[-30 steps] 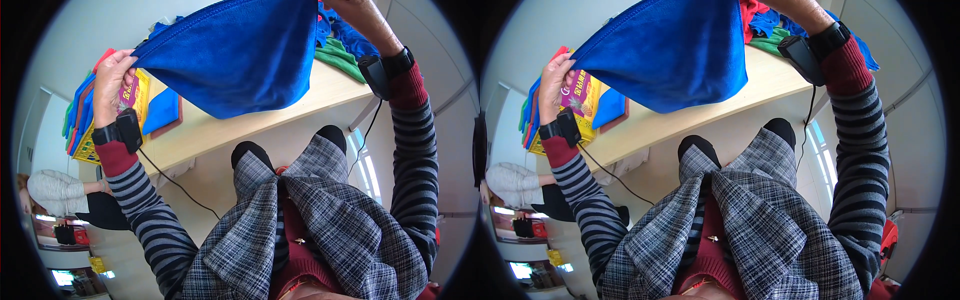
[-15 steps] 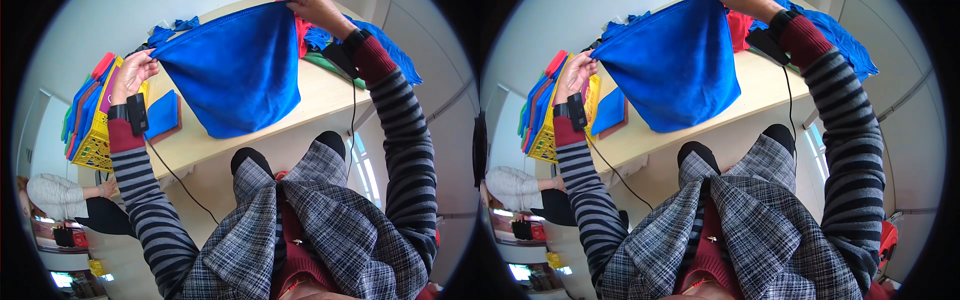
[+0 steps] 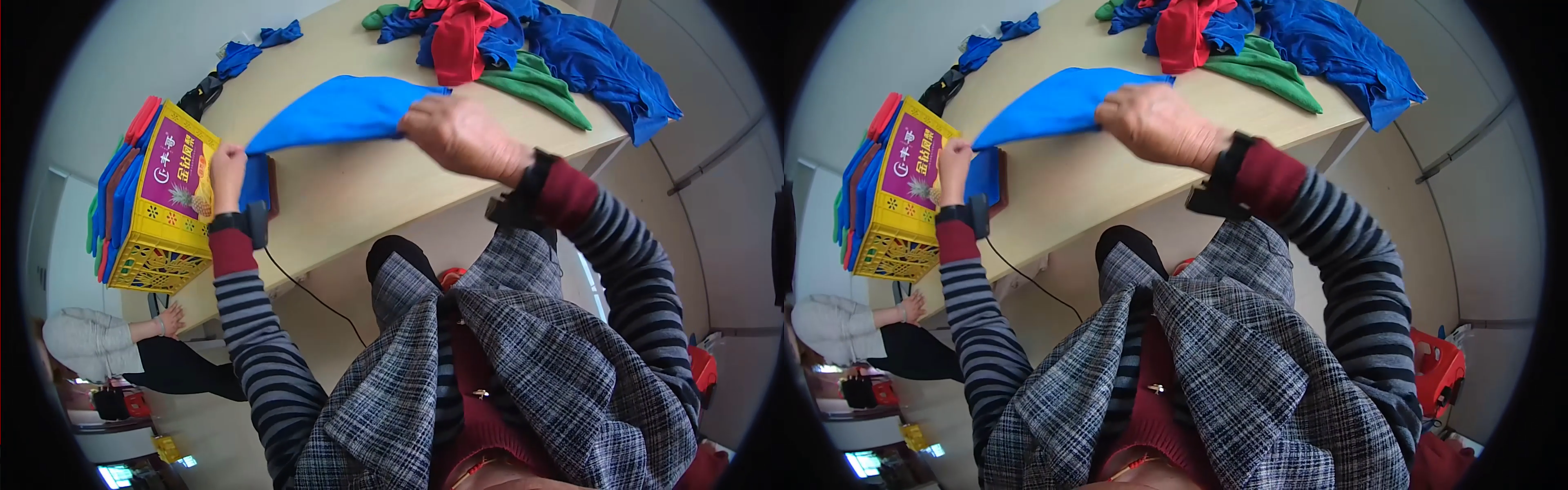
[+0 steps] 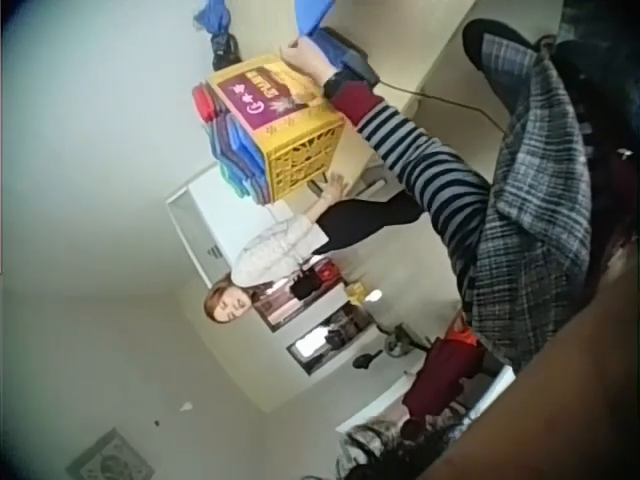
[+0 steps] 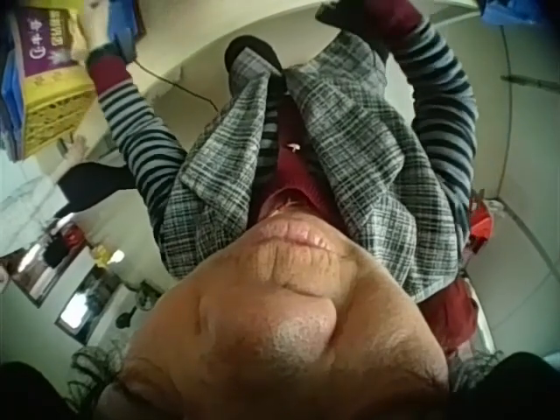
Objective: The person picks up a blue cloth from a pile, spreads it out on the table, and folds it into a square before placing it onto a stack next to a yellow crate.
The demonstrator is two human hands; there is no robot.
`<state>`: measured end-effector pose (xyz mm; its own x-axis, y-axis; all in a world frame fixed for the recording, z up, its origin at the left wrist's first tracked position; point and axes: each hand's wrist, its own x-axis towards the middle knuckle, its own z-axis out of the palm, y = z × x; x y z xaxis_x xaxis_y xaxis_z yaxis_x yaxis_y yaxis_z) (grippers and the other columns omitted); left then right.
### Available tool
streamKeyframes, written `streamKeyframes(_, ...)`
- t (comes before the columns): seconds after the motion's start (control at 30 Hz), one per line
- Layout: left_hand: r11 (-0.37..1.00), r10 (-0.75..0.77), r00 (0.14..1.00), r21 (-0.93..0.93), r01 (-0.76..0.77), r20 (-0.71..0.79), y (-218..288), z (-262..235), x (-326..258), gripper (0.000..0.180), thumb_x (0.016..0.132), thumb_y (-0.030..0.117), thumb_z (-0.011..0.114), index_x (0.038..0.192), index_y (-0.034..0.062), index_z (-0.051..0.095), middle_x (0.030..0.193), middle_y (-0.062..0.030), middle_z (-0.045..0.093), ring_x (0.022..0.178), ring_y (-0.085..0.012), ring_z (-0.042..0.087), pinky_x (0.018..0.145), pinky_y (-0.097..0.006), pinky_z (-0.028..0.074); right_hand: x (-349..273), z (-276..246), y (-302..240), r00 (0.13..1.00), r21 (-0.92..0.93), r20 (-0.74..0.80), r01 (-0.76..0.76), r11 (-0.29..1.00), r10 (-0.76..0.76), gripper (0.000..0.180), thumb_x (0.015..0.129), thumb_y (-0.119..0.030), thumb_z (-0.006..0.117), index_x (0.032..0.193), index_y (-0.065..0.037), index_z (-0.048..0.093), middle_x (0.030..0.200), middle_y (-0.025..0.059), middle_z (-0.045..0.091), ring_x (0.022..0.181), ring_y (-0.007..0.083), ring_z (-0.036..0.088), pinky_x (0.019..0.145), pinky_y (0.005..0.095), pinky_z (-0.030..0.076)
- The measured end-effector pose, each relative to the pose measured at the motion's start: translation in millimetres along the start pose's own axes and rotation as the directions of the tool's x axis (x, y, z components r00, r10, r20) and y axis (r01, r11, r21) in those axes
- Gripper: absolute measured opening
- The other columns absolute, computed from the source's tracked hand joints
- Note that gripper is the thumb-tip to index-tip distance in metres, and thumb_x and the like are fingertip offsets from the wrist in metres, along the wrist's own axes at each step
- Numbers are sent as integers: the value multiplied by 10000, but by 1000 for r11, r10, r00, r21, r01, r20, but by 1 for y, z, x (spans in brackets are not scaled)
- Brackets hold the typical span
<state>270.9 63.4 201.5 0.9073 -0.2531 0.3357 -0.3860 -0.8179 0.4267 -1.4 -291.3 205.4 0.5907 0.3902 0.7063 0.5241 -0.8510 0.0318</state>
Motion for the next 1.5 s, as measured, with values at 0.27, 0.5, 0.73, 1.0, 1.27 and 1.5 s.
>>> streamKeyframes(0.27,746,593,803,-414,-522,57,119,129,-187,374,745,-14,718,1100,45,615,1153,-126,620,1141,-350,568,1001,-437,454,-62,91,-33,941,200,330,-150,968,78,62,846,-137,642,864,-84,615,864,91,670,861,299,680,721,423,540)
streamKeyframes(0.5,794,514,854,-333,-508,-76,115,162,-203,230,731,-42,707,929,40,621,995,-115,640,1001,-343,599,900,-439,483,-62,94,75,786,143,205,-613,777,583,327,836,-244,726,1095,-66,636,1016,137,676,948,319,673,787,414,542)
streamKeyframes(0.73,806,512,852,-283,-520,-110,124,164,-202,233,720,-58,687,925,36,629,991,-128,639,996,-348,601,887,-437,487,-21,76,218,822,-626,225,-290,724,524,769,801,-401,759,1474,-174,463,1589,121,323,1455,385,312,1064,552,389)
streamKeyframes(1.0,830,483,872,-275,-485,-79,123,160,-199,260,715,-74,680,950,27,636,988,-142,636,989,-364,603,879,-449,492,3,136,270,669,-775,268,-278,568,693,606,853,-325,685,1432,-215,540,1511,120,427,1413,347,387,1060,560,385)
streamKeyframes(1.27,831,480,875,-285,-478,-67,120,165,-193,304,660,-72,679,944,31,645,996,-142,630,994,-365,605,888,-457,492,-34,100,335,809,-632,233,-295,716,539,269,902,-98,559,1146,-144,663,1064,78,621,1082,283,595,908,454,499)
streamKeyframes(1.5,840,475,876,-250,-481,-88,116,163,-199,290,676,-84,680,940,29,639,993,-150,629,984,-371,607,871,-451,499,-77,-30,374,934,-631,105,-202,749,340,273,837,-83,598,1102,-112,653,1077,104,620,1084,315,588,901,434,521)
